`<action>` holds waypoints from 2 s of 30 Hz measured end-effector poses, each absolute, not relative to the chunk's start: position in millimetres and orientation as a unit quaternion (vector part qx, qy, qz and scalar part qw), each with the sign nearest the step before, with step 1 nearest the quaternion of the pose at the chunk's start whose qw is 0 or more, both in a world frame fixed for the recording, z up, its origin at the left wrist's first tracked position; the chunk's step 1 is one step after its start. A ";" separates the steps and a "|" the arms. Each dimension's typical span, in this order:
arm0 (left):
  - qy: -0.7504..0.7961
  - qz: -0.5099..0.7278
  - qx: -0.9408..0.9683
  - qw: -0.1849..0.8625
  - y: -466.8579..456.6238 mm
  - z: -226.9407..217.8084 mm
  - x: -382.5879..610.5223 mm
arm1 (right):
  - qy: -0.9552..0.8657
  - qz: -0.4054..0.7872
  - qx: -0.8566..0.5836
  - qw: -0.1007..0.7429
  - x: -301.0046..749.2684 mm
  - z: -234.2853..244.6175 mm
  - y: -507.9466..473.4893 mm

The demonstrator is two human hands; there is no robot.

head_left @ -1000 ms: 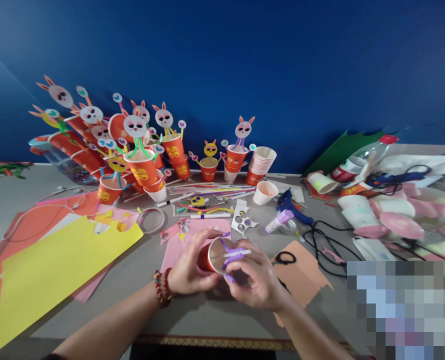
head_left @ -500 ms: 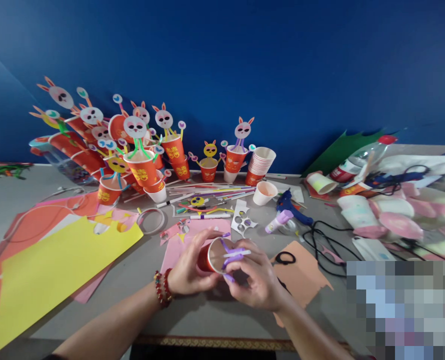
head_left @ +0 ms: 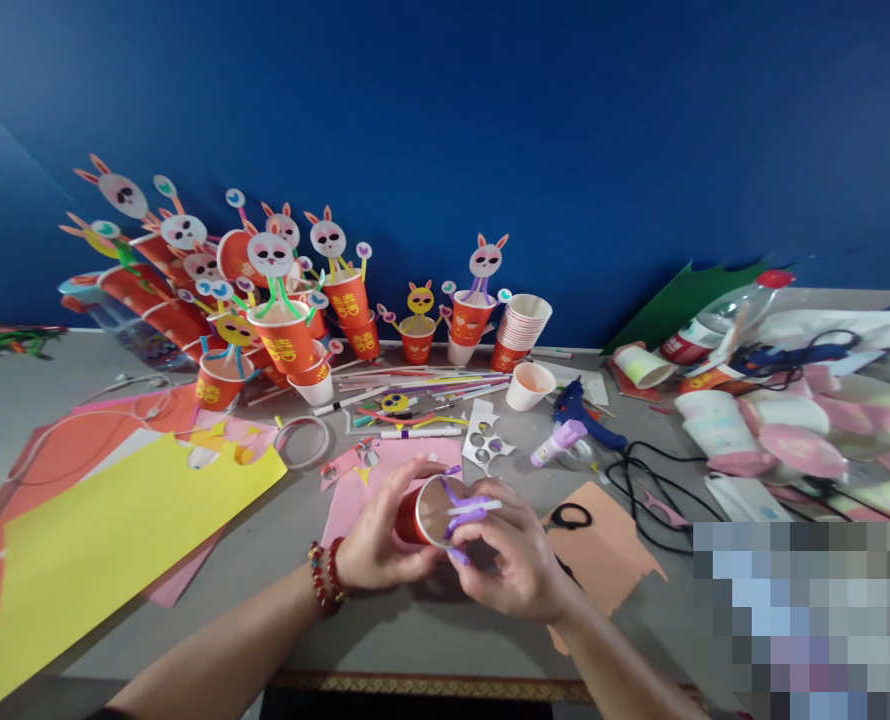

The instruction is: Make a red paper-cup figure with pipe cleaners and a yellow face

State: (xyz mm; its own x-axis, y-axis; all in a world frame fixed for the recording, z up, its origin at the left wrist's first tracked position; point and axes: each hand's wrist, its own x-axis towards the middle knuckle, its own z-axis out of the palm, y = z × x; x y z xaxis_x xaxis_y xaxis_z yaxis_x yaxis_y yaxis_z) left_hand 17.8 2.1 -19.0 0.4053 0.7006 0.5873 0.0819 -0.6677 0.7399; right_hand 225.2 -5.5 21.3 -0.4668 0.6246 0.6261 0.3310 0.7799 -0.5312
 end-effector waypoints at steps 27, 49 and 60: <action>0.243 0.485 0.773 0.328 2.0 -19.4 18.5 | -0.843 0.174 -0.283 0.423 226.6 19.0 -5.6; 0.245 0.484 0.776 0.323 1.6 -19.2 17.6 | -0.845 0.180 -0.279 0.420 226.6 19.7 -5.8; 0.242 0.487 0.777 0.316 2.8 -17.6 18.9 | -0.846 0.173 -0.279 0.420 226.8 19.9 -6.0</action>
State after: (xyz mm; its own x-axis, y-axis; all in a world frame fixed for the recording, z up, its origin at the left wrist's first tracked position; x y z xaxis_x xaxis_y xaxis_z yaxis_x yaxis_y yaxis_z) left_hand 18.9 2.8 -17.6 0.4081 0.6847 0.6038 0.0682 -0.6824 0.7278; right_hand 226.8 -6.0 19.9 -0.4918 0.6171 0.6143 0.3260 0.7847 -0.5272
